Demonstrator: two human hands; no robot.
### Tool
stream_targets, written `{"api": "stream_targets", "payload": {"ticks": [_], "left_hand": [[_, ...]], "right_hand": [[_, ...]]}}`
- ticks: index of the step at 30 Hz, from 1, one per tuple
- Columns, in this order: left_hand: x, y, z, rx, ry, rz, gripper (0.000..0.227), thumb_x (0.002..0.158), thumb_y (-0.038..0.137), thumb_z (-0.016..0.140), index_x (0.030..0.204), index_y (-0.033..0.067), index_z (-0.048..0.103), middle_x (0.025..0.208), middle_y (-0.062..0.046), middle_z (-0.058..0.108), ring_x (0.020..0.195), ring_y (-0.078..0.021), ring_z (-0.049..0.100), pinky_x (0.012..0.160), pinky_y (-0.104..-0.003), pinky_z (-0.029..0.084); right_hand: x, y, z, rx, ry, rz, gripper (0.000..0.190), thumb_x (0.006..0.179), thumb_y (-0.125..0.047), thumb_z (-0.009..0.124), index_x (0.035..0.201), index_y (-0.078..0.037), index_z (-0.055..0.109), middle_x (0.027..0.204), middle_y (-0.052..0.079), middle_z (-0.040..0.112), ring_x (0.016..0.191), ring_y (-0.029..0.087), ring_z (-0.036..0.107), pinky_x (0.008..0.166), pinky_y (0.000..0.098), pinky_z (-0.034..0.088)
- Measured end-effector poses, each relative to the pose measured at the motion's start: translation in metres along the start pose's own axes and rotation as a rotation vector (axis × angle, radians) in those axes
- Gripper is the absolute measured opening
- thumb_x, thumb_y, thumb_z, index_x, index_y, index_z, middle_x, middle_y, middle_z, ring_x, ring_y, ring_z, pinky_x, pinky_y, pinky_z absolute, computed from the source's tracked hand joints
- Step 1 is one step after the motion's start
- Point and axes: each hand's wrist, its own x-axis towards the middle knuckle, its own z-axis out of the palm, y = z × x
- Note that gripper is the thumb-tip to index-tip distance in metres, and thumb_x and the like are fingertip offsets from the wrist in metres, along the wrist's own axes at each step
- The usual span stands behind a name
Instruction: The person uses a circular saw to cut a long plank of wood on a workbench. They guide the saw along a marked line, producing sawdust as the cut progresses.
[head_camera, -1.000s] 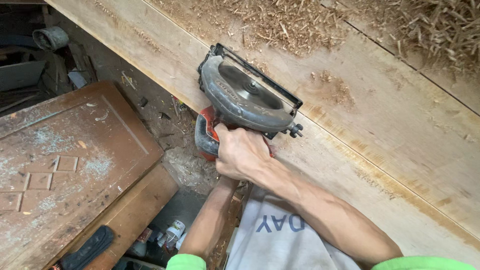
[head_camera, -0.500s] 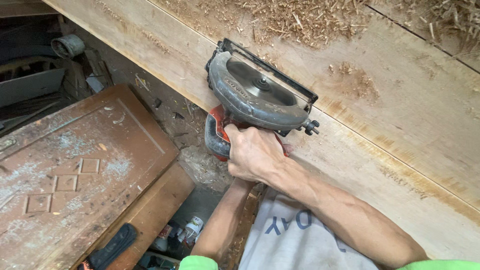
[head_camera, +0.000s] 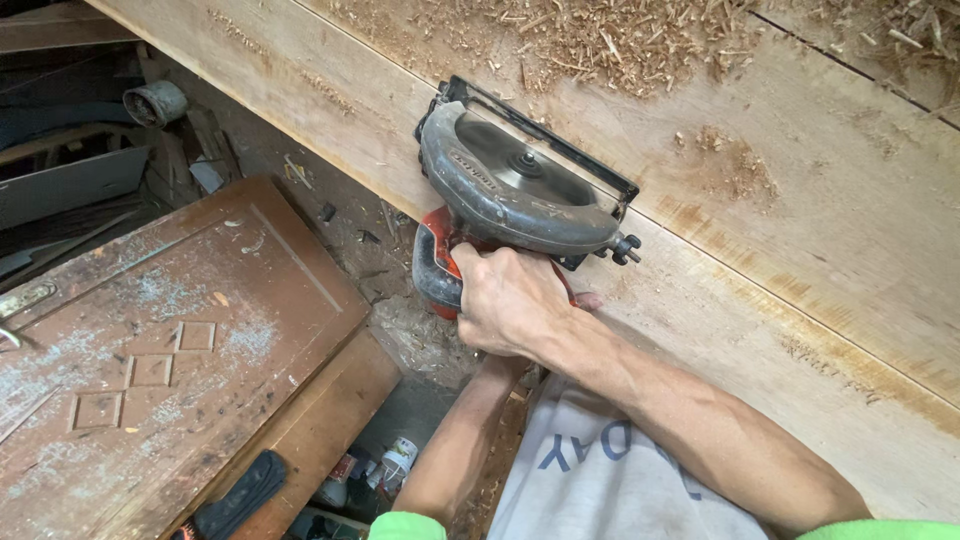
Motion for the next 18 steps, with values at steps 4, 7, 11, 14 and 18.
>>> {"api": "stream_targets", "payload": {"ticks": [4,7,11,14,18], "left_hand": [[0.005,0.022,-0.008,0.002,-0.03,-0.154,0.016,0.104,0.012,0.061,0.091,0.0029,0.063,0.08,0.001,0.065,0.068,-0.0155,0.069,0.066,-0.029,0.062],[0.009,0.006,-0.015,-0.475,-0.361,0.027,0.018,0.099,0.018,0.067,0.104,0.0026,0.059,0.09,0.001,0.063,0.08,-0.0146,0.067,0.077,-0.03,0.061],[0.015,-0.029,-0.016,-1.399,-0.922,0.511,0.055,0.092,0.033,0.078,0.127,0.0025,0.048,0.113,-0.005,0.057,0.11,-0.0161,0.058,0.105,-0.037,0.053],[0.02,-0.035,-0.003,-1.57,-1.006,0.405,0.052,0.102,0.037,0.071,0.13,0.0002,0.048,0.115,-0.007,0.057,0.112,-0.0185,0.058,0.108,-0.039,0.051],[0.02,-0.038,0.002,-1.327,-0.883,0.586,0.048,0.107,0.038,0.061,0.134,0.0017,0.046,0.119,-0.008,0.058,0.116,-0.0176,0.058,0.11,-0.037,0.051]], "right_hand": [[0.003,0.0,0.002,0.001,0.02,-0.011,0.039,0.066,-0.006,0.07,0.103,0.002,0.064,0.074,0.029,0.069,0.071,0.046,0.073,0.068,0.054,0.059],[0.005,-0.001,0.003,0.003,0.019,-0.01,0.04,0.066,-0.007,0.07,0.104,0.002,0.064,0.075,0.029,0.07,0.071,0.046,0.072,0.068,0.0539,0.059],[0.009,-0.003,0.003,-0.019,0.01,0.0,0.038,0.068,-0.008,0.07,0.104,0.001,0.064,0.075,0.029,0.07,0.071,0.046,0.072,0.069,0.0539,0.059],[0.012,-0.005,0.003,-0.03,0.0,0.009,0.039,0.069,-0.009,0.069,0.105,0.002,0.063,0.075,0.029,0.07,0.071,0.045,0.072,0.068,0.053,0.06],[0.017,-0.007,0.003,-0.024,-0.009,0.012,0.041,0.068,-0.009,0.07,0.107,0.003,0.063,0.075,0.03,0.07,0.071,0.045,0.073,0.068,0.053,0.06]]}}
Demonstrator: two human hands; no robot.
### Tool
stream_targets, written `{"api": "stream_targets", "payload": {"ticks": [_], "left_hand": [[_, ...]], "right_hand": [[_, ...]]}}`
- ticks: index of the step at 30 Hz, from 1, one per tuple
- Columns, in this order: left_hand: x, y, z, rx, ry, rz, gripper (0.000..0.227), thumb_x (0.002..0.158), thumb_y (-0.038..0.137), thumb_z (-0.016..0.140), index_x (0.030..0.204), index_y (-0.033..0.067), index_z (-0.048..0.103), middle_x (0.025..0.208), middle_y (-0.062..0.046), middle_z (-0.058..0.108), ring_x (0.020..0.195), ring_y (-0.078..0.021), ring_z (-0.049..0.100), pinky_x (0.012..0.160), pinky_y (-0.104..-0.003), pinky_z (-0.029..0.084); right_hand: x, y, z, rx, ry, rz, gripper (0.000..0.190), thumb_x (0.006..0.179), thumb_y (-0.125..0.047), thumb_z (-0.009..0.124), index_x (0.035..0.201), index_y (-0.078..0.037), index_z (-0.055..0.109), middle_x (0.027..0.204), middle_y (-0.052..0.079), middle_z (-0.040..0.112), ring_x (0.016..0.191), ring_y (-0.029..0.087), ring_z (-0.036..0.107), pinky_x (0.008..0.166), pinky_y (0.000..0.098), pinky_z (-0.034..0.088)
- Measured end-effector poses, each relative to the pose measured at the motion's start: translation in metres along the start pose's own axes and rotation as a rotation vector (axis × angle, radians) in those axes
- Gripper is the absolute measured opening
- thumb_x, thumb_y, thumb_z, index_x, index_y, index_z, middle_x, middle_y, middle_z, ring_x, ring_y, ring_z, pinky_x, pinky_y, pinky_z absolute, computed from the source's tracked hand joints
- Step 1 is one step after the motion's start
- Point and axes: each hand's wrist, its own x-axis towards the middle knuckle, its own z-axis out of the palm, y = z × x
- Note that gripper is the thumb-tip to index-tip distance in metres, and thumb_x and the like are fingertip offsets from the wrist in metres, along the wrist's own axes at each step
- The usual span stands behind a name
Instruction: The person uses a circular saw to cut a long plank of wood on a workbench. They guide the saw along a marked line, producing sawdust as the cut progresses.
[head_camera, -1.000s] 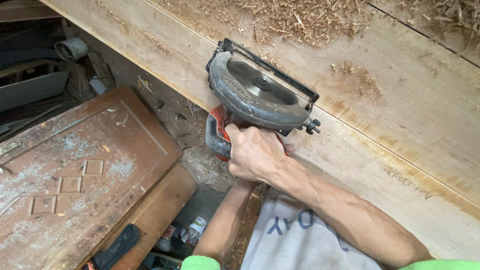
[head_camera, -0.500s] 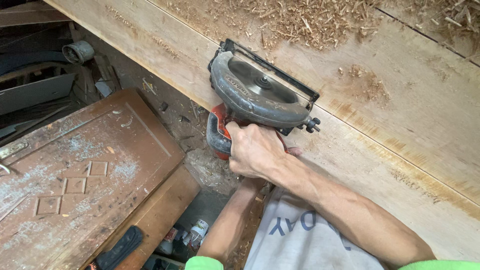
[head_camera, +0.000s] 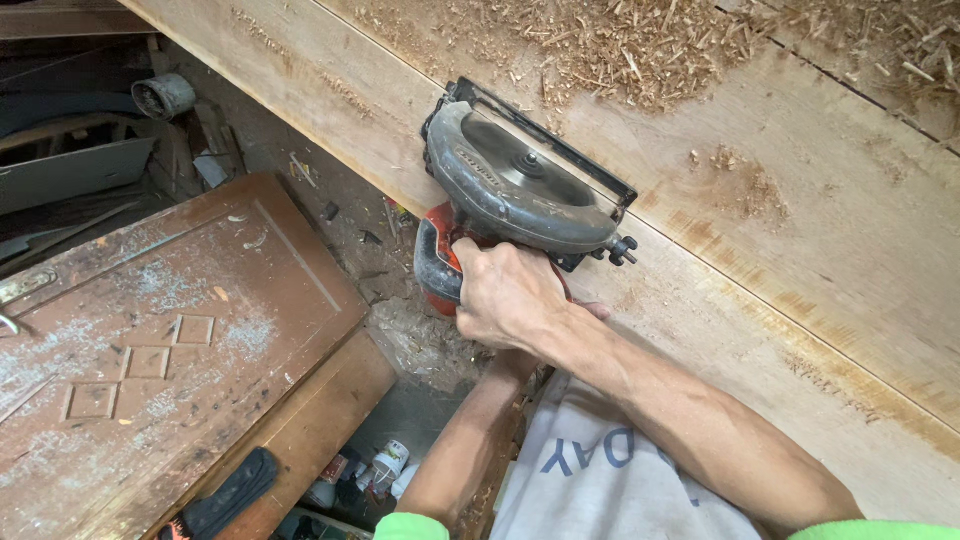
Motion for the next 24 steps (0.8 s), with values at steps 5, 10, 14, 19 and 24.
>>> {"api": "stream_targets", "payload": {"ticks": [5,10,14,19,24], "left_hand": [[-0.005,-0.002,-0.001,0.015,-0.016,-0.032,0.043,0.109,0.036,0.054,0.135,0.0031,0.045,0.123,-0.008,0.057,0.118,-0.0156,0.057,0.11,-0.034,0.05],[-0.003,-0.016,-0.006,0.034,-0.011,-0.037,0.04,0.111,0.035,0.047,0.136,0.0046,0.044,0.126,-0.007,0.056,0.121,-0.0135,0.057,0.11,-0.032,0.05],[0.003,-0.02,-0.017,0.085,0.064,-0.058,0.037,0.112,0.034,0.041,0.137,0.0058,0.043,0.129,-0.007,0.056,0.123,-0.0118,0.056,0.111,-0.03,0.049],[0.024,-0.007,-0.038,0.302,-0.001,-0.1,0.032,0.114,0.033,0.038,0.131,0.0074,0.046,0.124,-0.004,0.059,0.119,-0.0082,0.06,0.107,-0.025,0.052],[0.021,-0.012,-0.052,0.744,0.285,-0.097,0.027,0.11,0.03,0.043,0.122,0.0068,0.051,0.113,-0.003,0.063,0.108,-0.0078,0.067,0.094,-0.025,0.059]], "right_hand": [[0.005,-0.003,0.0,0.001,-0.021,0.0,0.041,0.069,-0.008,0.069,0.107,0.003,0.063,0.076,0.031,0.07,0.071,0.046,0.073,0.068,0.0532,0.06],[0.01,-0.004,0.0,0.005,-0.031,0.005,0.037,0.071,-0.008,0.067,0.106,0.004,0.063,0.077,0.031,0.069,0.072,0.045,0.074,0.067,0.0529,0.061],[0.01,-0.005,-0.001,0.027,0.011,0.009,0.04,0.069,-0.008,0.068,0.108,0.002,0.064,0.076,0.032,0.069,0.071,0.048,0.072,0.066,0.0554,0.059],[0.008,-0.005,-0.001,0.025,0.024,-0.005,0.039,0.067,-0.006,0.066,0.105,0.002,0.065,0.075,0.032,0.069,0.072,0.049,0.071,0.067,0.0559,0.059],[0.011,-0.004,0.001,0.028,0.02,-0.01,0.039,0.069,-0.007,0.066,0.107,0.002,0.064,0.074,0.032,0.068,0.07,0.049,0.072,0.066,0.0563,0.059]]}}
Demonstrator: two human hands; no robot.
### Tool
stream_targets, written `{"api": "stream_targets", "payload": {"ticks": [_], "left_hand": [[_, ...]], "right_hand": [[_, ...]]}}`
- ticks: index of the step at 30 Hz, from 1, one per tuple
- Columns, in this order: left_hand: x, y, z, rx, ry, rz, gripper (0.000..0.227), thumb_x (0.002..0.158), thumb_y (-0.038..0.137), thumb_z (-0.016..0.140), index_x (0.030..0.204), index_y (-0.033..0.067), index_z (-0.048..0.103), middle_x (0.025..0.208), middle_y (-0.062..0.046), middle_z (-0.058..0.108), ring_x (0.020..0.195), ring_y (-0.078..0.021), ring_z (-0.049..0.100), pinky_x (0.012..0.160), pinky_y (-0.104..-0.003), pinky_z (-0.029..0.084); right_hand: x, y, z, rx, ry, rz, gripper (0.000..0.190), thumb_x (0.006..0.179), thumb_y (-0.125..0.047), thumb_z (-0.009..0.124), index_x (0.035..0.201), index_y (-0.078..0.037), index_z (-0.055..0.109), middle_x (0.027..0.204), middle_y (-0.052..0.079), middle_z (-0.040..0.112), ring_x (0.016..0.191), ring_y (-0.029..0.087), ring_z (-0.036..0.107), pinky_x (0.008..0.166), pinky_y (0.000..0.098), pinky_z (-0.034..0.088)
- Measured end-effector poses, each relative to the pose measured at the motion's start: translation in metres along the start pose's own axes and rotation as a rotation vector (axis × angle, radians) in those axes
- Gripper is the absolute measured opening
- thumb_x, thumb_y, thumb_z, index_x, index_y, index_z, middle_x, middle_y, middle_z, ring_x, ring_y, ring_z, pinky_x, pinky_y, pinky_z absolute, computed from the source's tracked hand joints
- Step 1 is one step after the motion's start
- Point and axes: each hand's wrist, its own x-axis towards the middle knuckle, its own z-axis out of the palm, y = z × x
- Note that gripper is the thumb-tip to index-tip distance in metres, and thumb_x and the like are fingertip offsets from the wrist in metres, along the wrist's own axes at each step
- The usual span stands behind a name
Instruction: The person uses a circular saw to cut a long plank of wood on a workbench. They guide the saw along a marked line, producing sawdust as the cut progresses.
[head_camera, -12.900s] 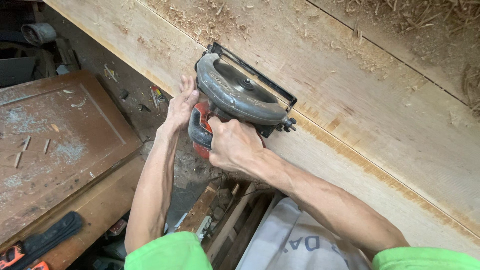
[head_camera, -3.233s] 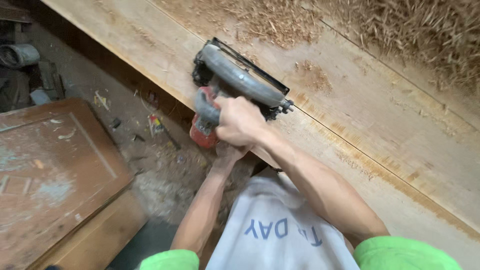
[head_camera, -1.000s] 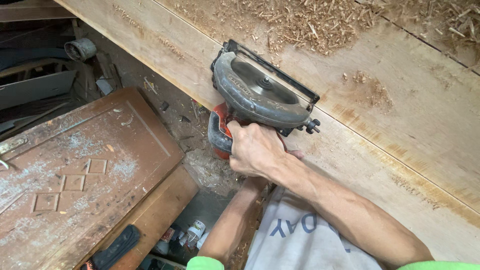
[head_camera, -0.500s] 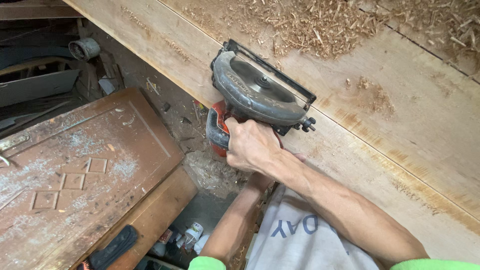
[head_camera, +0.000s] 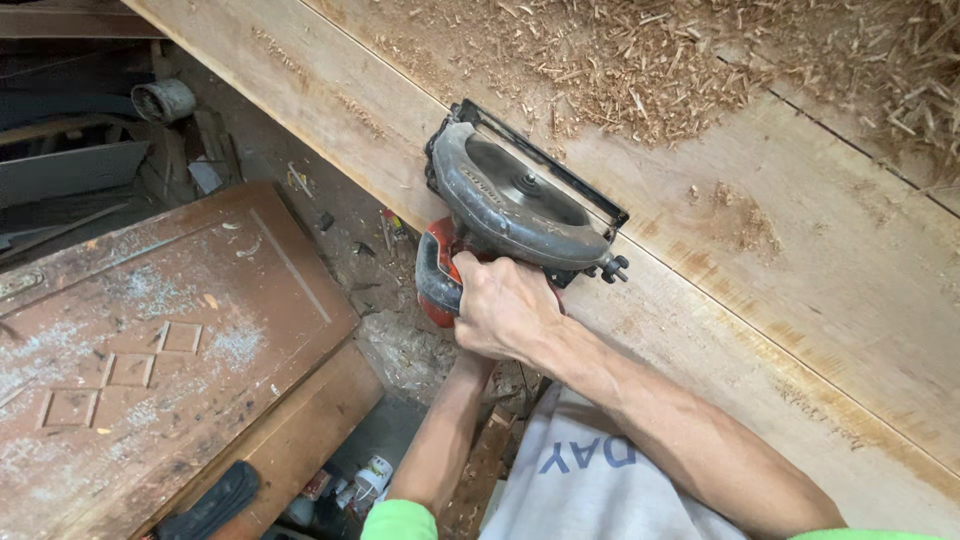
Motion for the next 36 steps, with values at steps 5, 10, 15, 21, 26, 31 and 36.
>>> {"api": "stream_targets", "payload": {"ticks": [5,10,15,21,26,31,36], "left_hand": [[-0.003,-0.032,-0.006,-0.418,-0.138,0.027,0.036,0.106,0.029,0.05,0.133,0.0062,0.046,0.123,-0.003,0.057,0.118,-0.0111,0.059,0.101,-0.027,0.053],[0.001,-0.026,-0.003,-0.328,-0.054,0.052,0.036,0.11,0.033,0.048,0.134,0.0071,0.047,0.122,-0.003,0.058,0.117,-0.0104,0.061,0.101,-0.027,0.054],[-0.008,0.005,-0.017,-0.693,0.029,-0.063,0.038,0.103,0.025,0.057,0.135,0.0083,0.043,0.125,-0.001,0.055,0.117,-0.0113,0.058,0.102,-0.03,0.054],[0.003,0.02,-0.014,0.022,0.159,-0.093,0.033,0.103,0.031,0.06,0.128,0.0089,0.054,0.12,0.002,0.063,0.111,-0.0066,0.067,0.098,-0.026,0.06],[0.0,0.014,-0.016,-0.361,0.107,0.047,0.04,0.104,0.024,0.06,0.136,0.0039,0.047,0.125,-0.003,0.057,0.12,-0.0127,0.059,0.105,-0.031,0.051],[0.002,0.011,-0.014,-0.382,-0.004,-0.018,0.045,0.103,0.03,0.061,0.138,0.005,0.048,0.127,-0.003,0.057,0.122,-0.0127,0.059,0.107,-0.029,0.049],[0.003,0.017,-0.021,-0.557,-0.123,-0.007,0.047,0.103,0.031,0.061,0.138,0.0046,0.047,0.128,-0.004,0.056,0.123,-0.0137,0.057,0.107,-0.03,0.048]], "right_hand": [[0.007,-0.002,0.002,-0.005,-0.01,-0.02,0.041,0.068,-0.007,0.067,0.107,0.003,0.063,0.073,0.031,0.069,0.07,0.049,0.071,0.066,0.0557,0.059],[0.014,-0.005,0.004,-0.024,0.004,-0.021,0.043,0.066,-0.006,0.068,0.108,0.004,0.063,0.072,0.032,0.068,0.069,0.049,0.071,0.066,0.0562,0.059],[0.021,-0.009,0.005,-0.025,-0.008,-0.013,0.041,0.069,-0.005,0.065,0.108,0.005,0.062,0.073,0.032,0.068,0.069,0.047,0.073,0.066,0.0544,0.061],[0.028,-0.015,0.004,-0.024,-0.005,-0.009,0.037,0.069,-0.006,0.067,0.104,0.003,0.063,0.075,0.032,0.069,0.072,0.05,0.071,0.068,0.0556,0.059],[0.034,-0.019,0.004,-0.026,-0.011,-0.002,0.036,0.07,-0.008,0.067,0.104,0.003,0.063,0.077,0.032,0.069,0.073,0.05,0.071,0.07,0.056,0.059],[0.038,-0.022,0.006,-0.016,0.001,0.002,0.038,0.069,-0.007,0.067,0.105,0.003,0.063,0.078,0.032,0.069,0.074,0.05,0.071,0.07,0.0562,0.059],[0.043,-0.024,0.006,-0.018,-0.013,0.003,0.037,0.071,-0.008,0.068,0.107,0.002,0.063,0.078,0.032,0.069,0.075,0.049,0.072,0.07,0.0562,0.059]]}}
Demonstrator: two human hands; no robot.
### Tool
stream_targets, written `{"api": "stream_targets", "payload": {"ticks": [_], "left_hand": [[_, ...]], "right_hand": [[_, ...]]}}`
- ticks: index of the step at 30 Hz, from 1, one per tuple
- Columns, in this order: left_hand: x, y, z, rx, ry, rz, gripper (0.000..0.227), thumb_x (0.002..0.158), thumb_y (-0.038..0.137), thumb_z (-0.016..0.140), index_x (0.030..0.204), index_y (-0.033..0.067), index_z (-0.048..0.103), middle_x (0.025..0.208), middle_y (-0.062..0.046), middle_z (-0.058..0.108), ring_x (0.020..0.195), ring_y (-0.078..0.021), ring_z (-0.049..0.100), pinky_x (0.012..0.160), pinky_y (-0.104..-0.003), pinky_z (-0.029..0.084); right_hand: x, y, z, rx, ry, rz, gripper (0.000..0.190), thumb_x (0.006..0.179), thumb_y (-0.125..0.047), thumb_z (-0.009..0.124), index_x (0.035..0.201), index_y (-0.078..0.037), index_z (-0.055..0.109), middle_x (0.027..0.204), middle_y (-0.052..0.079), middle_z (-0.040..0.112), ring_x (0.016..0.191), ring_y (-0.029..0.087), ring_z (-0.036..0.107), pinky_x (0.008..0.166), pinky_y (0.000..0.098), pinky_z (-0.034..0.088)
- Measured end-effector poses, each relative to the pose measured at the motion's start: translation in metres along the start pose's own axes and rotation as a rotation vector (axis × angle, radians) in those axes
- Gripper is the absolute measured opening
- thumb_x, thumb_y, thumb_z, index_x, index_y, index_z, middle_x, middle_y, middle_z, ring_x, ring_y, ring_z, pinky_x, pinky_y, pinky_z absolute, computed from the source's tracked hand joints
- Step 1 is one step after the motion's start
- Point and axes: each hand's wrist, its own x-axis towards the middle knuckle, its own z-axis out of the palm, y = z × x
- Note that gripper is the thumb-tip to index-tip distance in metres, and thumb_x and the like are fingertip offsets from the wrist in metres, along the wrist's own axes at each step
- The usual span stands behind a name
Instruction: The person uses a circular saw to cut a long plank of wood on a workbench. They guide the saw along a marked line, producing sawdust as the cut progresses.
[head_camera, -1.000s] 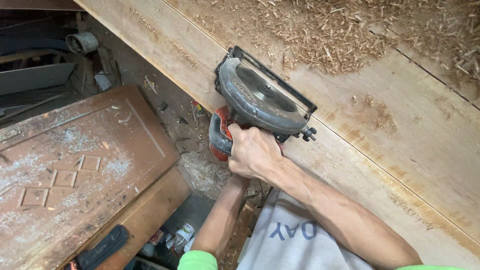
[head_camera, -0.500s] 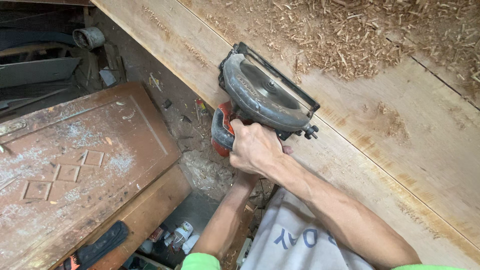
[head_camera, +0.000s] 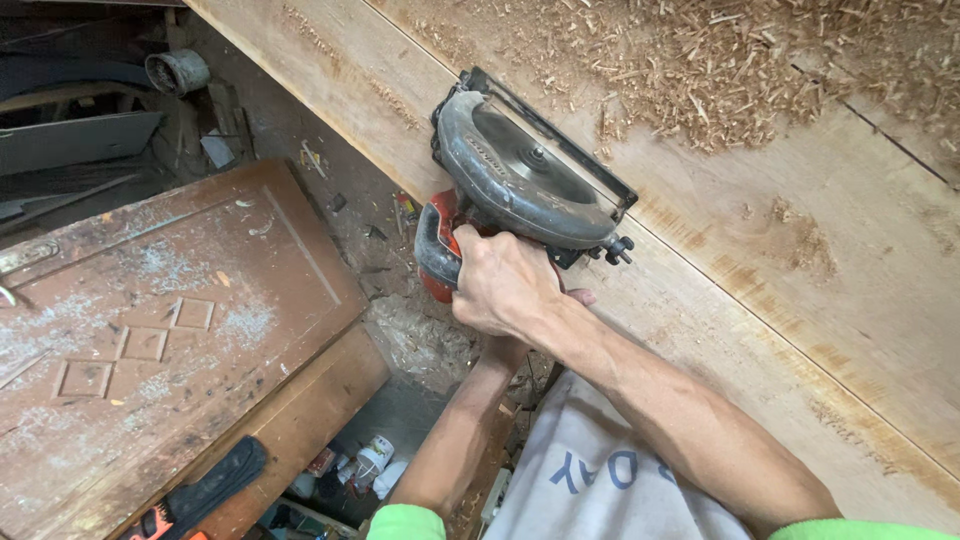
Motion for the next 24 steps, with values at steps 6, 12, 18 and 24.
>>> {"api": "stream_targets", "payload": {"ticks": [6,12,18,24], "left_hand": [[0.002,0.032,0.006,0.147,-0.085,0.037,0.049,0.102,0.032,0.061,0.139,0.0041,0.045,0.129,-0.005,0.055,0.124,-0.0147,0.056,0.108,-0.03,0.047],[0.007,0.061,0.017,0.367,-0.33,0.083,0.051,0.101,0.033,0.062,0.14,0.0037,0.044,0.131,-0.006,0.053,0.125,-0.0158,0.054,0.108,-0.031,0.045],[0.012,0.073,0.018,0.436,-0.4,0.082,0.054,0.101,0.034,0.062,0.14,0.0032,0.043,0.132,-0.007,0.052,0.126,-0.0169,0.052,0.109,-0.032,0.044],[0.011,0.072,0.022,0.427,-0.354,0.099,0.056,0.1,0.035,0.062,0.141,0.0028,0.042,0.133,-0.008,0.051,0.127,-0.018,0.05,0.109,-0.033,0.042]], "right_hand": [[0.01,-0.004,0.001,0.007,-0.045,0.016,0.039,0.072,-0.01,0.069,0.108,0.004,0.063,0.079,0.031,0.07,0.074,0.046,0.074,0.067,0.0535,0.061],[0.02,-0.008,0.001,-0.005,-0.055,0.002,0.039,0.073,-0.009,0.068,0.109,0.005,0.062,0.081,0.03,0.071,0.075,0.044,0.075,0.068,0.0524,0.062],[0.025,-0.013,0.001,0.003,-0.028,0.003,0.038,0.075,-0.012,0.069,0.109,0.003,0.063,0.085,0.031,0.071,0.079,0.046,0.074,0.071,0.0542,0.061],[0.028,-0.018,-0.001,0.027,-0.013,-0.003,0.04,0.077,-0.021,0.074,0.108,0.002,0.063,0.084,0.031,0.071,0.079,0.047,0.073,0.072,0.0548,0.059]]}}
